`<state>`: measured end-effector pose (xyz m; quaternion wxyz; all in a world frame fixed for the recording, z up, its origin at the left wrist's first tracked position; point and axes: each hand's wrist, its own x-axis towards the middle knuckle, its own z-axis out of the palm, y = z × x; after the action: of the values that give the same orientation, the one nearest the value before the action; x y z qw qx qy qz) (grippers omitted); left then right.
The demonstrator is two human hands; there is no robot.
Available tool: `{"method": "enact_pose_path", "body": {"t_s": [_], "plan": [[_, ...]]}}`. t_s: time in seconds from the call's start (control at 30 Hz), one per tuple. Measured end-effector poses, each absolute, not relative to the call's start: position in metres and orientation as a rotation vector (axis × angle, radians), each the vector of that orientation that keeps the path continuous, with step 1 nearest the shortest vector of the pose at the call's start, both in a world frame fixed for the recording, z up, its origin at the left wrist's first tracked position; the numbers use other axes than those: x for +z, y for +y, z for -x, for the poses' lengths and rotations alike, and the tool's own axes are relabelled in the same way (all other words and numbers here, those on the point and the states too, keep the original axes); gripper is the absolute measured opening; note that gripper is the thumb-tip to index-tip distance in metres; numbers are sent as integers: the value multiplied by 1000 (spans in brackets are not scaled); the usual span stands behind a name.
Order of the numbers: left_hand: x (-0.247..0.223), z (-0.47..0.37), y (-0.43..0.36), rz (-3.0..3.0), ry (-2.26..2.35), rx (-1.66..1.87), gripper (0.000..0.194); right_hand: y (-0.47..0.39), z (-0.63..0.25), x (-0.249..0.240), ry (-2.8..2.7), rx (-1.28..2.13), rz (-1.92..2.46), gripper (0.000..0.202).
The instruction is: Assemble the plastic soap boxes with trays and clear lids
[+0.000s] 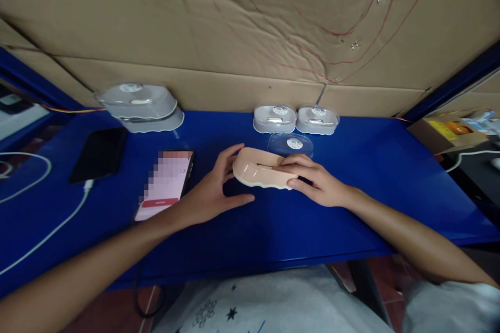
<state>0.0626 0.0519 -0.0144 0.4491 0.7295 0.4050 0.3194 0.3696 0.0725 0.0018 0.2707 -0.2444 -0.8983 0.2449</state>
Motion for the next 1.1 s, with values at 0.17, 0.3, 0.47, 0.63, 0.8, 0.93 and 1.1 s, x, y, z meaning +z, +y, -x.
{"method": "enact_pose_path", "body": {"t_s": [0.17, 0.3, 0.47, 0.63, 0.8, 0.93, 1.1], "plan": [[-4, -65, 51, -1577, 1006, 758, 95, 70, -367, -3, -2441, 644, 630, 43], [-5, -65, 54, -1535, 1049, 770, 101, 70, -366, -5, -2383, 670, 670, 41], [-7, -63, 55, -1643, 1088, 778, 108, 68, -368, -5, -2450, 577, 680, 45], [-3, -66, 46, -1895, 1130, 769, 104, 65, -367, -6, -2566, 327, 660, 67], [-5, -68, 47, -1823, 1147, 779, 106, 66, -366, -5, -2508, 436, 602, 50], [-2, -66, 49, -1853, 1170, 745, 107, 74, -371, -5, -2126, 780, 798, 34], [7, -62, 47, -1624, 1080, 714, 96, 92, -380, -2, -1186, 1427, 955, 47]]}}
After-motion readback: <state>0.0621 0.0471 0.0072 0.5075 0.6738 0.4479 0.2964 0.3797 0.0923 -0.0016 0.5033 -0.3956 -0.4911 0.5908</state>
